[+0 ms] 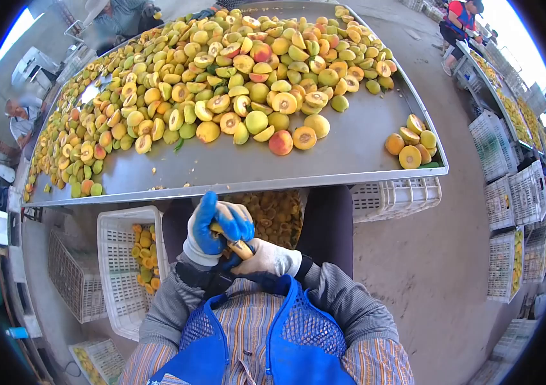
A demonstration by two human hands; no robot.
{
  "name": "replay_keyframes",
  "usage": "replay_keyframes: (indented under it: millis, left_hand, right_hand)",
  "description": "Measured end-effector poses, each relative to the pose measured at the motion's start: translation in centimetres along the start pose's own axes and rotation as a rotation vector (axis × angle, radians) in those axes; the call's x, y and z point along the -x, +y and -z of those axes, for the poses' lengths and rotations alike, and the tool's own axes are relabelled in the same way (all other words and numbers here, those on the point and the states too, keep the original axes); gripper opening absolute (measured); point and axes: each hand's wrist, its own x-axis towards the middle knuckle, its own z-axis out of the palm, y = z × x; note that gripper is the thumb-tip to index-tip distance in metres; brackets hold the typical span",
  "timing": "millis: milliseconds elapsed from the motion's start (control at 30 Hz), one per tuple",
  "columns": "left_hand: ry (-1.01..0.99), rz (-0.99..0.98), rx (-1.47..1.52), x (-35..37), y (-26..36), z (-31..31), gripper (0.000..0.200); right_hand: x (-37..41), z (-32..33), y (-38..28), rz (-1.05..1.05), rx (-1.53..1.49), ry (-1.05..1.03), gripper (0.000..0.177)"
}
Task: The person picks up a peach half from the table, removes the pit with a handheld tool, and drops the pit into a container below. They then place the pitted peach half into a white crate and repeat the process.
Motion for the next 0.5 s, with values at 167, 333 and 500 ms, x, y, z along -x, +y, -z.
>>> replay_keyframes:
  millis: [167, 333, 500]
  left_hand:
    - [0.192, 0.016, 0.137, 0.7, -0.4, 0.4, 0.070]
    - [0.560, 0.303, 0.175, 1.5, 0.3, 2.2, 0.063]
    - [0.917, 0.138, -0.070, 7.3, 4.4, 11.3, 0.057]
  right_hand:
    - [-1.5, -0.1, 0.8, 0.007, -0.099, -0.093, 0.035]
    - [-2.2, 0.8, -2.4, -0.002, 0.304, -0.164, 0.030]
    - [1.2, 4.1, -1.2, -0.216, 1.155, 0.034, 0.038]
